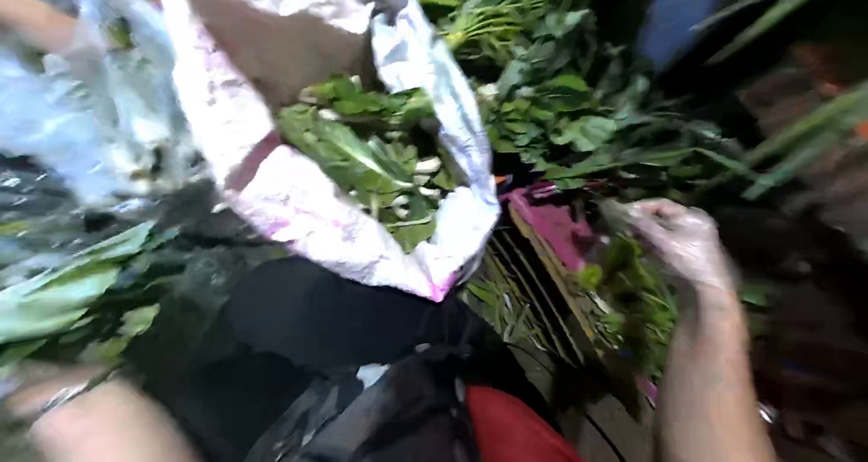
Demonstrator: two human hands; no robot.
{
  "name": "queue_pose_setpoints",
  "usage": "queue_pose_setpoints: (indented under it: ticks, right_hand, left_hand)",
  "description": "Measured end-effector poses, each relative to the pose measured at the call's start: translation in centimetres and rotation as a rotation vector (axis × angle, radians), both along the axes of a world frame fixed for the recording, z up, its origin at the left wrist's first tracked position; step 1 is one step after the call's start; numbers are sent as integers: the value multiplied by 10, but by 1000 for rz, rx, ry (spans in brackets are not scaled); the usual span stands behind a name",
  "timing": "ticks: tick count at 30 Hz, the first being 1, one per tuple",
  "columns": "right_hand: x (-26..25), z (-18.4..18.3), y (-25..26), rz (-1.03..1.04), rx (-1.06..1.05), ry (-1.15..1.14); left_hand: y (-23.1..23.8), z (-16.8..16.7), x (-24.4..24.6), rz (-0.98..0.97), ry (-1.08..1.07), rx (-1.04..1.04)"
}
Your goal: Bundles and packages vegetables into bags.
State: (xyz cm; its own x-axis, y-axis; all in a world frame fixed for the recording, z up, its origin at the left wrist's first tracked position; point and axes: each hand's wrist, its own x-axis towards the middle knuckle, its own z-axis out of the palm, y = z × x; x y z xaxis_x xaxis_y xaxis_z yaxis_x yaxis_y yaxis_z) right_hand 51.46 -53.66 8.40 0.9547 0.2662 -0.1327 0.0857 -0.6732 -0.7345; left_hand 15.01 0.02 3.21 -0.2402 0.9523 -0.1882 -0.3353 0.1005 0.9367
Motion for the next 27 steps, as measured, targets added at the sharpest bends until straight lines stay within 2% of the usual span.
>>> queue_pose_setpoints:
  ticks: [1,2,4,6,7,10,11,13,15,16,18,20,21,22,23,26,27]
  right_hand:
    - [-3,3,12,93,109,26]
    - [-4,6,30,187,254,41]
    - [-4,14,77,458,534,72]
    - [-16,36,150,784,647,-18]
    - [-26,49,192,959,630,-135]
    - [-87,90,328,1404,331,-615]
    - [-116,98,377,1510,174,-687]
    - [-180,102,474,1653,-262,-615]
    - [-238,64,562,1672,-569,-399]
    - [-258,23,597,1646,-621,-313]
    - [-285,-65,631,1514,-676,-120]
    - [-299,-149,631,1354,-709,43]
    - [-301,-190,625,1293,-711,81]
    - [-301,-223,618,1245,-709,104]
    - [-302,-248,612,1187,-733,130]
    - [-303,-277,602,1118,-817,78]
    - [-302,-286,603,1120,-833,40]
  left_hand:
    - [9,-18,-36,-231,92,137]
    - [12,-23,-56,-319,131,232]
    - [-1,-8,-56,-208,156,275]
    - [-2,6,-64,-140,158,297]
    - [-4,12,-73,-112,152,345]
    - [-14,31,-104,-150,131,488]
    - [-19,39,-114,-166,121,506]
    - [-34,62,-122,-104,99,439]
    - [-38,61,-149,-107,88,471]
    - [-36,54,-168,-161,93,500]
    - [-32,37,-207,-263,12,567]
    - [-15,25,-263,-557,-112,576]
    - [-10,24,-281,-648,-105,568]
    - [-11,27,-289,-694,-23,565]
    - [-19,35,-280,-652,46,560]
    - [-27,40,-250,-545,-123,669]
    - [-25,43,-240,-521,-215,630]
